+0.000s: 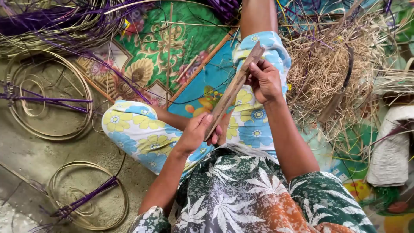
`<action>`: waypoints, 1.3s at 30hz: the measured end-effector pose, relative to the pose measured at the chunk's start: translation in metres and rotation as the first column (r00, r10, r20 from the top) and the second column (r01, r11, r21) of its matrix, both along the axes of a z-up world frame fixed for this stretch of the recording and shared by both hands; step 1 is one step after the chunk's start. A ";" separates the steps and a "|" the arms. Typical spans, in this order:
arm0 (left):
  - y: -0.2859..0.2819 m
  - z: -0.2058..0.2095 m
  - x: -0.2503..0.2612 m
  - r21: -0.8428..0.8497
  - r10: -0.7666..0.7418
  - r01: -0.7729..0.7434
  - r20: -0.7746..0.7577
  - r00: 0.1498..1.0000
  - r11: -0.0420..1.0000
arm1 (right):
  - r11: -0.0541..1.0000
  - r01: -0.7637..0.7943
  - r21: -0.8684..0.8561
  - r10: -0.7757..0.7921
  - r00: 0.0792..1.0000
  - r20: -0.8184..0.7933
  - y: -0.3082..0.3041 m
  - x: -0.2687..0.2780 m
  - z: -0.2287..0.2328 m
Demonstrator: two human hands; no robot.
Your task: Trimming and shaving thin natural fiber strips using a hand knife to prepare them for weaving.
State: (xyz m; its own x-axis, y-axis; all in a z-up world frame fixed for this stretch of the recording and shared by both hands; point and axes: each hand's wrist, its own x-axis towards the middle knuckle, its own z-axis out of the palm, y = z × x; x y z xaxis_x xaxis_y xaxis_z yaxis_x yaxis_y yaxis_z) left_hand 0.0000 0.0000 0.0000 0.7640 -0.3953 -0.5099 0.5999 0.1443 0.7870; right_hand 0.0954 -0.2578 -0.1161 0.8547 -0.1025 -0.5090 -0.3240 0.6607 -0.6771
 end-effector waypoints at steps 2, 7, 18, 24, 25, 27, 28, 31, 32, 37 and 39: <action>-0.001 -0.004 0.001 -0.062 0.059 -0.067 -0.119 0.991 0.996 | 1.000 0.012 -0.001 -0.012 1.000 -0.015 -0.003 0.001 0.000; -0.001 -0.010 0.009 -0.161 0.081 -0.148 -0.362 0.929 0.976 | 0.999 0.034 -0.006 -0.034 0.998 -0.044 -0.009 0.002 0.004; 0.001 -0.008 0.014 0.037 0.028 -0.021 -0.186 0.982 0.999 | 0.976 -0.041 -0.215 0.033 0.999 -0.040 -0.027 -0.010 0.052; 0.023 -0.009 0.012 0.055 0.205 -0.198 -0.194 0.959 0.979 | 0.620 0.180 -0.764 -0.311 0.950 -0.029 -0.148 -0.081 0.008; 0.024 -0.005 0.013 0.049 0.204 -0.198 -0.190 0.960 0.979 | 0.616 0.184 -0.766 -0.312 0.950 -0.023 -0.175 -0.101 -0.021; 0.026 0.004 0.013 0.020 0.260 -0.263 -0.224 0.939 0.965 | 0.119 -0.003 -0.993 -0.498 0.865 -0.062 -0.228 -0.141 -0.077; 0.028 0.002 0.011 0.013 0.259 -0.262 -0.219 0.941 0.965 | 0.113 0.003 -0.994 -0.499 0.865 -0.054 -0.240 -0.157 -0.094; 0.037 0.002 0.008 -0.018 0.256 -0.265 -0.200 0.946 0.964 | -0.063 -0.240 -0.969 -0.557 0.814 -0.166 -0.252 -0.183 -0.120; 0.040 0.005 0.007 -0.015 0.234 -0.240 -0.178 0.956 0.971 | 0.055 -0.281 -0.958 -0.531 0.805 -0.267 -0.244 -0.183 -0.111; 0.070 0.011 0.012 0.027 0.157 -0.155 -0.066 0.985 0.987 | 0.294 -0.324 -0.899 -0.459 0.777 -0.430 -0.233 -0.169 -0.061; 0.087 0.028 0.020 -0.019 0.055 -0.057 -0.091 0.994 0.998 | 0.603 -0.123 -0.788 -0.485 0.728 -0.485 -0.227 -0.158 -0.014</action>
